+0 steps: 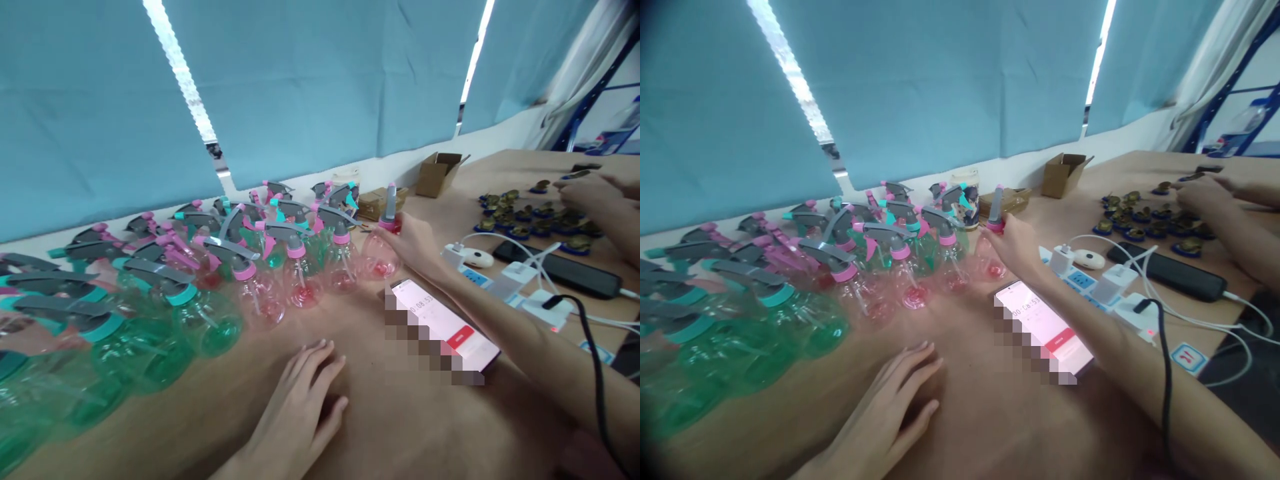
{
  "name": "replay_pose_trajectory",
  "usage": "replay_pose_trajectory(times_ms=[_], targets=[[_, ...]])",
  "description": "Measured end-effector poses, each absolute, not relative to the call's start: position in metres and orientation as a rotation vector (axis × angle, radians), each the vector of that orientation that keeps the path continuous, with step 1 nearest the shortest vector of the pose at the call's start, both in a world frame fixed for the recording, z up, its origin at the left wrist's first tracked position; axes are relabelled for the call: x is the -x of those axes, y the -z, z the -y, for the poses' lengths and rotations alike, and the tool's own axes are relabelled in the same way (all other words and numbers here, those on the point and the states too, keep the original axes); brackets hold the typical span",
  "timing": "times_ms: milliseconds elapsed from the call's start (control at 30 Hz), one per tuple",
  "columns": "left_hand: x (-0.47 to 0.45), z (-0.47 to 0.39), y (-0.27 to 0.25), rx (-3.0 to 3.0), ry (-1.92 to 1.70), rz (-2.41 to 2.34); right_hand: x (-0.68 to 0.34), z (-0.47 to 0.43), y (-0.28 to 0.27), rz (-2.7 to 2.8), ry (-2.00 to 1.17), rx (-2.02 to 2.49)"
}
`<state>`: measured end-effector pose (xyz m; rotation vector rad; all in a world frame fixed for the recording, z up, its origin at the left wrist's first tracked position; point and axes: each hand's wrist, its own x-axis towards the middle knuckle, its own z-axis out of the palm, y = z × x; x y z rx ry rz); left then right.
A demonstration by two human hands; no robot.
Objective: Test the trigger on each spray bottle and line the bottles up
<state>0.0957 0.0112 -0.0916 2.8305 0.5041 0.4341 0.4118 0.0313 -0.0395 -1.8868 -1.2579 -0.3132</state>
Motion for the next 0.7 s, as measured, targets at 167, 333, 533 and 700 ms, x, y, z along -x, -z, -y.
replay_pose_trajectory(times_ms=[167, 333, 533, 700], targets=[[-0.096, -0.009, 0.091, -2.791, -0.502, -0.489, -0.401, 0.005, 0.026, 1.162, 0.318, 1.894], [-0.094, -0.008, 0.088, -2.669, -0.551, -0.575, -0.373, 0.043, 0.017, 1.278, 0.040, 1.816], [-0.083, -0.005, 0.078, -2.475, -0.587, -0.763, -0.332, 0.066, 0.010, 1.621, -0.245, 1.552], [-0.066, 0.001, 0.076, -2.330, -0.608, -0.825, -0.293, 0.068, 0.006, 1.827, -0.669, 1.255]])
